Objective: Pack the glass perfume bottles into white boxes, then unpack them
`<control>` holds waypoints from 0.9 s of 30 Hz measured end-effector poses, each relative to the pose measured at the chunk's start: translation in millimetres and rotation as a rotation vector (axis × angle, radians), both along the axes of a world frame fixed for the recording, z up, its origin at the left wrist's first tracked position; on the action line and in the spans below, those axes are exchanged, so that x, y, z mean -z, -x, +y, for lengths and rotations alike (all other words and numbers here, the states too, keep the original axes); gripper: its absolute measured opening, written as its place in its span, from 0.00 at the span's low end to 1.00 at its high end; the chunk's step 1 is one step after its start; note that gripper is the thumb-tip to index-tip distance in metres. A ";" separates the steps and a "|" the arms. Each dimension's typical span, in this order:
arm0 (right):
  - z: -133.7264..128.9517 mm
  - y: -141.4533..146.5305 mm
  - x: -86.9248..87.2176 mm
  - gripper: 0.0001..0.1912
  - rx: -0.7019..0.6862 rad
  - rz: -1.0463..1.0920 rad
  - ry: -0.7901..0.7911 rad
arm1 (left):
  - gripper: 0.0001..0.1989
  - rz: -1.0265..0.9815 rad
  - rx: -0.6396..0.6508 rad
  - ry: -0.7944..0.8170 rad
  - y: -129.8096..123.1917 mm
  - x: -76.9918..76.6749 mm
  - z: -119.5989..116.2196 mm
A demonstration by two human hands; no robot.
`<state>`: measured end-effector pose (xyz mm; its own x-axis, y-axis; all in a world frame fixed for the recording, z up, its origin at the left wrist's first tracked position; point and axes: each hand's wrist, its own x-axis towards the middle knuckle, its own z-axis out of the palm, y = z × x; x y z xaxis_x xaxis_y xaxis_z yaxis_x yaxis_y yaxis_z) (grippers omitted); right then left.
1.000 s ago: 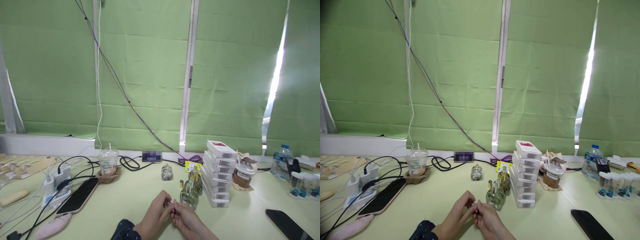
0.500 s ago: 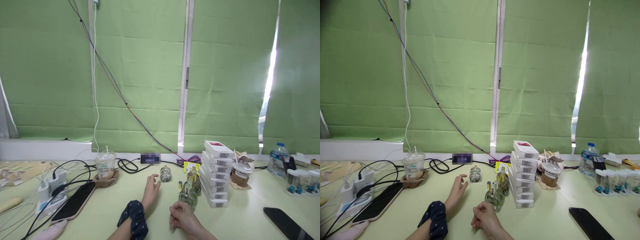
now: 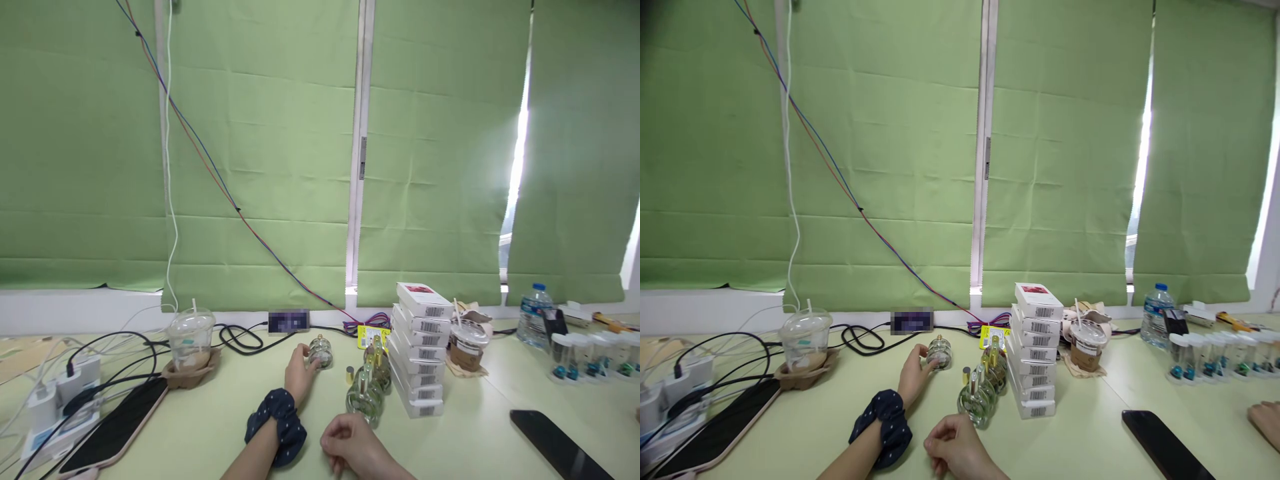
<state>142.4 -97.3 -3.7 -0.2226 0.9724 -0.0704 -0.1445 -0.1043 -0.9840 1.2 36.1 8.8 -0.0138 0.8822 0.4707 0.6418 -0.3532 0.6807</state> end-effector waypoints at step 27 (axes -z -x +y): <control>-14.0 -16.2 -55.7 0.20 0.345 0.053 -0.491 | 0.12 -0.278 0.481 0.199 29.8 -5.1 -125.2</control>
<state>158.7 -111.3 52.0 0.1210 0.9051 0.4076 -0.1391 0.4220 -0.8958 -28.6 -89.1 13.9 0.3104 0.8910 0.3312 0.2291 -0.4083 0.8836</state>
